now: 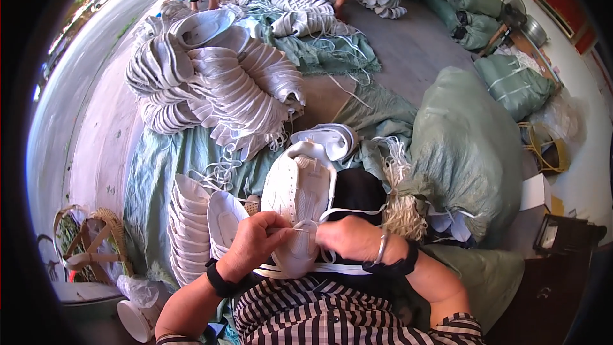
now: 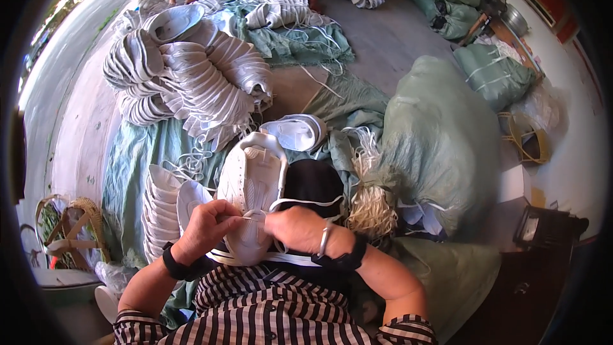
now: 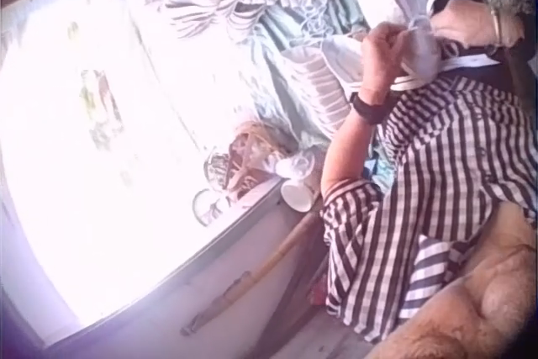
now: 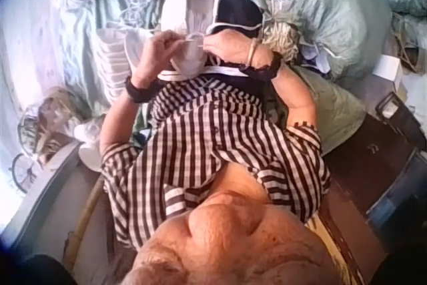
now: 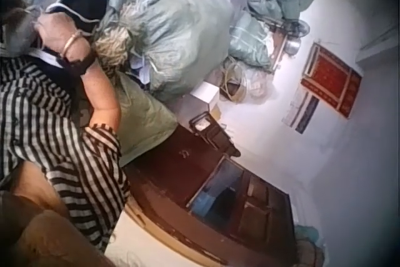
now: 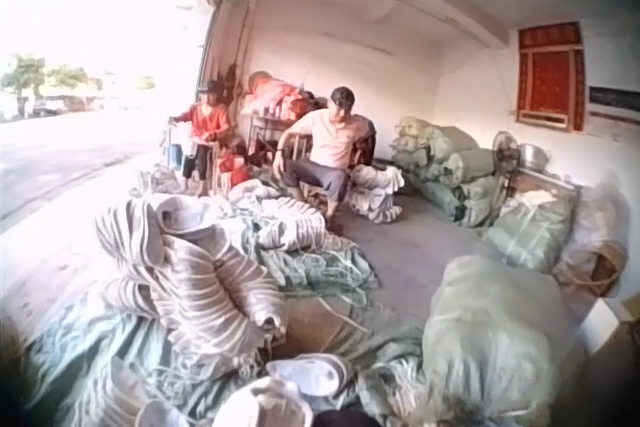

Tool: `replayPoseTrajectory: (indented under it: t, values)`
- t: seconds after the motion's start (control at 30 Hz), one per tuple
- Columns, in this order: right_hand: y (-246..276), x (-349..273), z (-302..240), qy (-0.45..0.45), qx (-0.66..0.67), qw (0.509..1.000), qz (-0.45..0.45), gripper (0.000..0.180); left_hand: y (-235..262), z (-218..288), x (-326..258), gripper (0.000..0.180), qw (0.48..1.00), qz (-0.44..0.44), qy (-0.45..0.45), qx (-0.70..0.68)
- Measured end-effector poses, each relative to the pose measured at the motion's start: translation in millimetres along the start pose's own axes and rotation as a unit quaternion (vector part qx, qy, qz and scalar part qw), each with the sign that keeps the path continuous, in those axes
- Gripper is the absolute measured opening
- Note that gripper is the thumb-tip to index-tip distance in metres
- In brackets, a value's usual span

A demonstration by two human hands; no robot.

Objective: The recorder is lacing white sneakers as part of a manufacturing or finishing process.

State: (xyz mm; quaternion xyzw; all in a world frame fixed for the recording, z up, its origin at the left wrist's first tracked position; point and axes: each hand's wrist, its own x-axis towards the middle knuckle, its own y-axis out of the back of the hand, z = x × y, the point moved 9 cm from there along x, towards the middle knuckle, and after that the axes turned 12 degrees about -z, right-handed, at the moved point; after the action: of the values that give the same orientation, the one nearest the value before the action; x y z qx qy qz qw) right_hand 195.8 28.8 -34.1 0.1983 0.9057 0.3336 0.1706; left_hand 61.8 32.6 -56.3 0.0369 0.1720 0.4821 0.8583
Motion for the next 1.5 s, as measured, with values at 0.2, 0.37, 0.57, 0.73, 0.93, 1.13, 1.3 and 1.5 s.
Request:
replayPoseTrajectory:
  t: [0.2,0.37,0.57,0.73,0.93,1.13,1.3,1.5]
  values:
    - [-3,3,24,-0.124,0.405,0.904,-0.050,0.023,8,-11,-12,0.017,0.998,0.063,0.003,-0.029]
    - [21,20,23,-0.096,0.454,0.876,0.134,0.030,8,-14,-13,0.015,0.996,0.067,-0.001,-0.057]
    - [8,30,28,-0.146,0.466,0.868,0.095,0.028,6,-18,-1,0.013,0.996,0.005,0.004,-0.089]
    - [-7,26,31,-0.169,0.436,0.884,0.009,0.028,2,-23,0,0.014,0.991,0.026,0.007,-0.130]
    - [-11,26,42,-0.140,0.521,0.842,0.005,0.029,2,-10,-1,0.012,0.995,0.069,0.002,-0.067]
    - [-17,26,46,-0.103,0.554,0.826,-0.009,0.031,-2,-12,1,0.014,0.997,0.055,-0.016,-0.050]
    - [-18,23,44,-0.106,0.570,0.815,0.010,0.031,-2,-26,5,0.013,0.986,0.066,0.028,-0.149]
    - [-21,21,42,-0.105,0.591,0.799,0.016,0.031,-3,-9,-5,0.012,0.990,0.131,-0.048,0.024]
